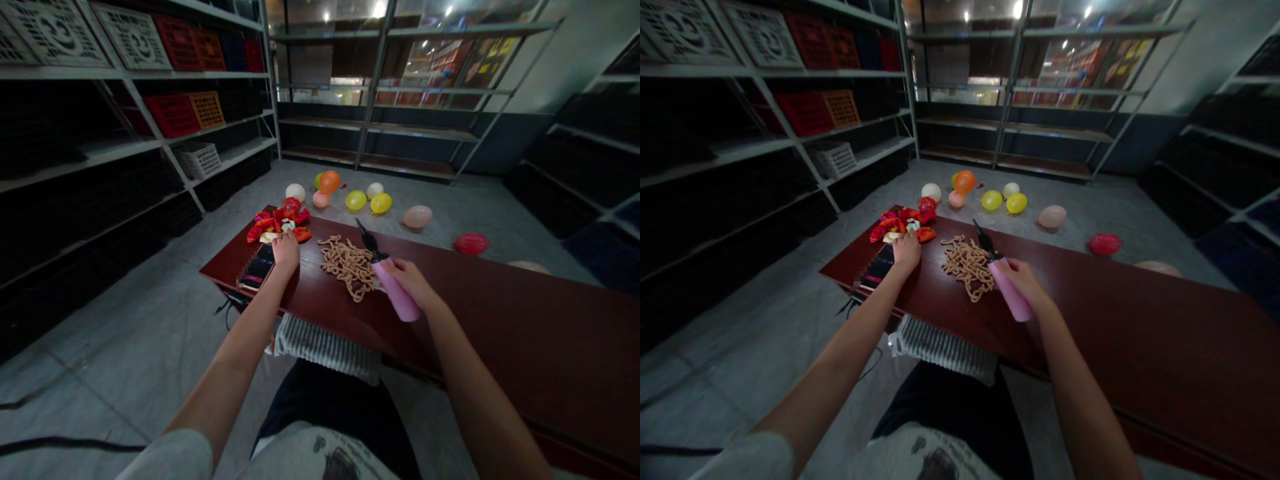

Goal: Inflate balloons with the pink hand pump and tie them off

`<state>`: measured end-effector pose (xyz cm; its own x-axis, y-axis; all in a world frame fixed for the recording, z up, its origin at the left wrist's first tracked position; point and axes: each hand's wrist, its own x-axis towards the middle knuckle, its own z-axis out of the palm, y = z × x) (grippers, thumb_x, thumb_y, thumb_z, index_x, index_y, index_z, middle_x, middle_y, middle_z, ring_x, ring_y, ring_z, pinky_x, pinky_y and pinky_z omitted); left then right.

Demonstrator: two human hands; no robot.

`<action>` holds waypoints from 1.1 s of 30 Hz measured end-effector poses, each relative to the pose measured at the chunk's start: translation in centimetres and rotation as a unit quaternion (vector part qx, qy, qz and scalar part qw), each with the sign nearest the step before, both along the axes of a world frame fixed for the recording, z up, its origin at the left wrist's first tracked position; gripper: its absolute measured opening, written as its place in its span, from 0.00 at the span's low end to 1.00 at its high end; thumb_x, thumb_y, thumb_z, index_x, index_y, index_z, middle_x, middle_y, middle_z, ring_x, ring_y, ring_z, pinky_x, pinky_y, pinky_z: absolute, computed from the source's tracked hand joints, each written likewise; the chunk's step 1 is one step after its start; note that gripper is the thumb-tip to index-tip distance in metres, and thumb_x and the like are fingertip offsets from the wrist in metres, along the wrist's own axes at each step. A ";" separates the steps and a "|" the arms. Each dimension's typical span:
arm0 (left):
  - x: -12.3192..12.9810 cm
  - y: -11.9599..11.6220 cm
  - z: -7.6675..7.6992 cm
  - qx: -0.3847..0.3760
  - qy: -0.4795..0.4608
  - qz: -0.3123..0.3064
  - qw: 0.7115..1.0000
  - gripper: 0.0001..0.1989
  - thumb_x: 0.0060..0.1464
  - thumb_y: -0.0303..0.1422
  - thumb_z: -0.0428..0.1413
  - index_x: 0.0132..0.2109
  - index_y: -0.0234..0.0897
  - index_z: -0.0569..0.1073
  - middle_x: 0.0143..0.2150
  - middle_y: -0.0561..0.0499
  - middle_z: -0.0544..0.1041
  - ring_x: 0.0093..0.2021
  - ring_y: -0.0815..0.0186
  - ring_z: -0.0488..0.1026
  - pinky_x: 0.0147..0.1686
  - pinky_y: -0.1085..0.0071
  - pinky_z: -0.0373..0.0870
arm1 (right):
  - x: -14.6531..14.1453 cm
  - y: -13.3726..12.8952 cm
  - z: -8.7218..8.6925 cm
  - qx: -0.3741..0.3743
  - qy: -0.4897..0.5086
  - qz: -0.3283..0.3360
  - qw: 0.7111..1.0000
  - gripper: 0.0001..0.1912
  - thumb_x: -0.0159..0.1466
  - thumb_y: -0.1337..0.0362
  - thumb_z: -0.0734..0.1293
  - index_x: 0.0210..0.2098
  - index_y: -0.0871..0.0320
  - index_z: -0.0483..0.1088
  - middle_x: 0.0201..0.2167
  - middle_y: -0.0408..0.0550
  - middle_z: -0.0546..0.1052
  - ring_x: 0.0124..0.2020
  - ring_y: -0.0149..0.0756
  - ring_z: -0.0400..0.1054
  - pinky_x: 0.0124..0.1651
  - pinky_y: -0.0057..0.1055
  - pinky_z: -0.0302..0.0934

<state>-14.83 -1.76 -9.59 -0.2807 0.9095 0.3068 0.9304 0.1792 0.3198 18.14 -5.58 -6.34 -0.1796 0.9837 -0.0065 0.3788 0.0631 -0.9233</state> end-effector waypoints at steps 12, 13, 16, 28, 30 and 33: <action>0.9 -2.2 2.6 0.154 -0.286 -0.082 0.942 0.10 0.64 0.33 0.54 0.44 0.34 0.78 0.44 0.43 0.80 0.46 0.57 0.75 0.50 0.66 0.67 | -0.1 -1.7 -2.4 -0.201 0.346 0.075 0.913 0.31 0.66 0.37 0.57 0.41 0.57 0.76 0.39 0.51 0.80 0.27 0.30 0.71 0.24 0.23 0.64; 1.7 -2.1 2.4 0.161 -0.326 -0.094 0.927 0.11 0.65 0.35 0.53 0.41 0.34 0.78 0.41 0.44 0.80 0.43 0.59 0.76 0.47 0.68 0.68 | -0.2 -1.7 -2.4 -0.203 0.340 0.077 0.915 0.31 0.66 0.37 0.57 0.42 0.57 0.76 0.42 0.52 0.81 0.29 0.31 0.72 0.24 0.23 0.64; 4.6 -2.2 1.6 0.138 -0.413 -0.139 0.890 0.19 0.68 0.41 0.47 0.34 0.33 0.74 0.32 0.46 0.77 0.33 0.63 0.75 0.37 0.70 0.71 | -0.3 -1.8 -2.2 -0.207 0.337 0.081 0.915 0.32 0.66 0.37 0.56 0.44 0.57 0.76 0.52 0.55 0.79 0.33 0.32 0.74 0.24 0.23 0.65; 9.5 0.4 1.4 0.040 -0.587 -0.215 0.779 0.24 0.59 0.51 0.58 0.28 0.35 0.69 0.18 0.55 0.65 0.14 0.72 0.60 0.13 0.77 0.54 | -1.2 -1.2 -2.9 -0.229 0.391 0.097 0.886 0.32 0.69 0.40 0.55 0.51 0.58 0.75 0.45 0.55 0.82 0.35 0.36 0.77 0.24 0.24 0.68; 8.1 1.5 1.6 0.089 -0.595 -0.174 0.780 0.19 0.60 0.46 0.59 0.30 0.34 0.72 0.18 0.56 0.64 0.14 0.74 0.58 0.13 0.77 0.52 | -1.2 -1.2 -3.2 -0.236 0.401 0.109 0.878 0.32 0.70 0.41 0.55 0.51 0.59 0.75 0.43 0.55 0.82 0.34 0.35 0.77 0.24 0.25 0.68; 5.3 2.0 2.2 0.122 -0.633 -0.127 0.754 0.10 0.57 0.35 0.62 0.41 0.33 0.78 0.24 0.55 0.71 0.17 0.74 0.63 0.16 0.79 0.58 | -1.1 -1.3 -3.2 -0.241 0.411 0.116 0.872 0.33 0.69 0.40 0.54 0.52 0.59 0.75 0.40 0.56 0.82 0.31 0.34 0.76 0.24 0.24 0.68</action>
<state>-9.53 0.26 -7.39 -0.3155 0.9430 0.1062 -0.1535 -0.1612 0.9749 17.02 -6.89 -9.58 -0.5132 0.8382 -0.1847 -0.3934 -0.4210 -0.8173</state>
